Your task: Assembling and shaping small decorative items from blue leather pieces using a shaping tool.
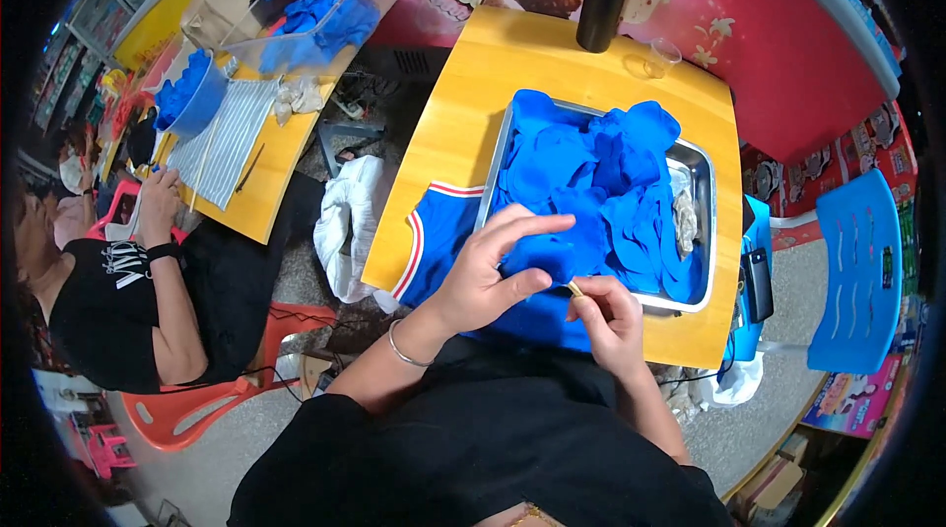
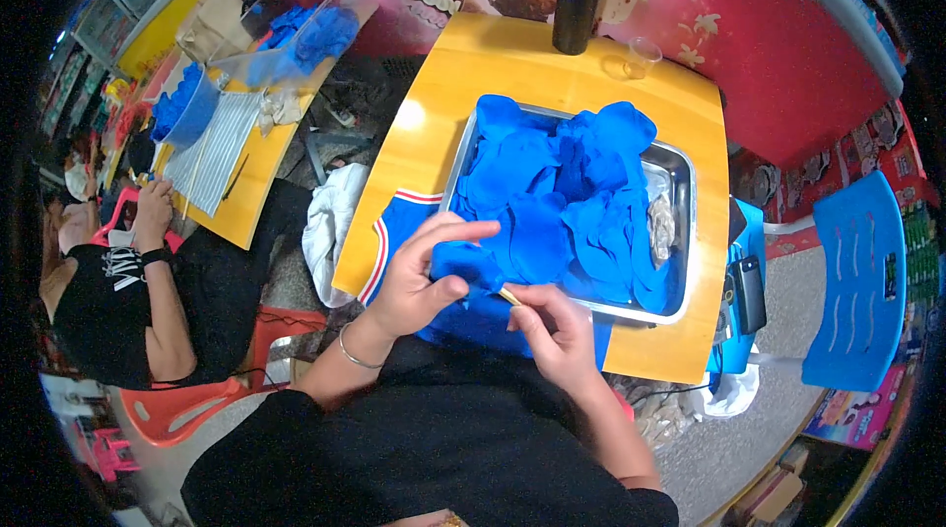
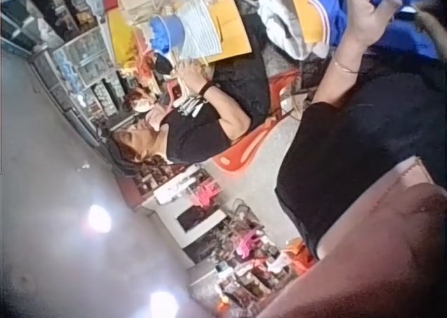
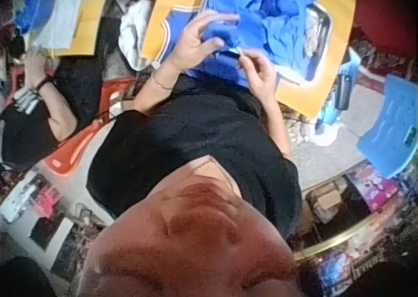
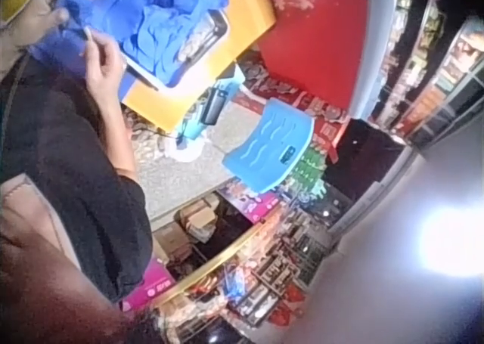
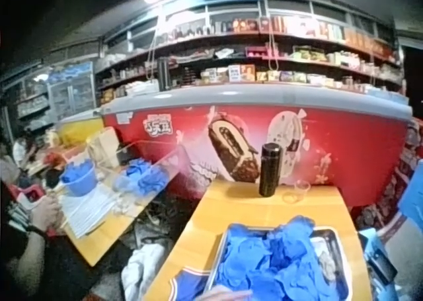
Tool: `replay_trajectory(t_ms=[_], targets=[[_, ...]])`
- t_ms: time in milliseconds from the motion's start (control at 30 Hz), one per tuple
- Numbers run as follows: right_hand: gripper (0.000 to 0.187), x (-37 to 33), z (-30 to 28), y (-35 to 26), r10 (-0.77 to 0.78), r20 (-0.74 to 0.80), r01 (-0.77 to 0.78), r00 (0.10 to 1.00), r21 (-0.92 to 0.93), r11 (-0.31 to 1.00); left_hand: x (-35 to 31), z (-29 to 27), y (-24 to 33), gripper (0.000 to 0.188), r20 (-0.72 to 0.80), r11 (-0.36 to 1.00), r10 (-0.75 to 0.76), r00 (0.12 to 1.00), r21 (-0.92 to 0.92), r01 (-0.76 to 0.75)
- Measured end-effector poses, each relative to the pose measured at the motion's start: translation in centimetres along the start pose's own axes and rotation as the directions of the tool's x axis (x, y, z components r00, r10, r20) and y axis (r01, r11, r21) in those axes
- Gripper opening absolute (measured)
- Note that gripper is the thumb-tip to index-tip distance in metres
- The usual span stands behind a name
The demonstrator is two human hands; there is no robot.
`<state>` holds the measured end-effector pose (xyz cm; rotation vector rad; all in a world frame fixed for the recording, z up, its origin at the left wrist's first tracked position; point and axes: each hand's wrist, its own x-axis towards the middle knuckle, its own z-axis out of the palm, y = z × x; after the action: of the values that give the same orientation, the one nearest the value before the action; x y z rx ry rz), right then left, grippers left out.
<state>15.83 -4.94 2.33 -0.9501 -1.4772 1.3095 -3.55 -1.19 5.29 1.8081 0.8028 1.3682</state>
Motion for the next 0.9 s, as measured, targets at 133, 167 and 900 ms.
replay_trajectory(t_ms=[133, 167, 900], targets=[[0.014, -0.1, -0.5, -0.5, -0.074, 0.052, 0.084, 0.996, -0.228, 0.970, -0.3, -0.3, 0.5, 0.064, -0.023, 1.000, -0.022, 0.999, 0.006, 0.022], [0.014, -0.2, -0.5, -0.6, -0.074, 0.055, 0.085, 0.996, -0.227, 0.970, -0.5, 0.2, 0.6, 0.065, -0.054, 0.999, -0.052, 0.997, -0.005, 0.052], [0.019, -0.7, 0.5, 0.0, 0.088, 0.125, -0.119, 0.988, 0.266, 0.957, -1.5, 0.9, -1.0, 0.048, -0.088, 0.968, -0.023, 0.996, -0.251, 0.000]])
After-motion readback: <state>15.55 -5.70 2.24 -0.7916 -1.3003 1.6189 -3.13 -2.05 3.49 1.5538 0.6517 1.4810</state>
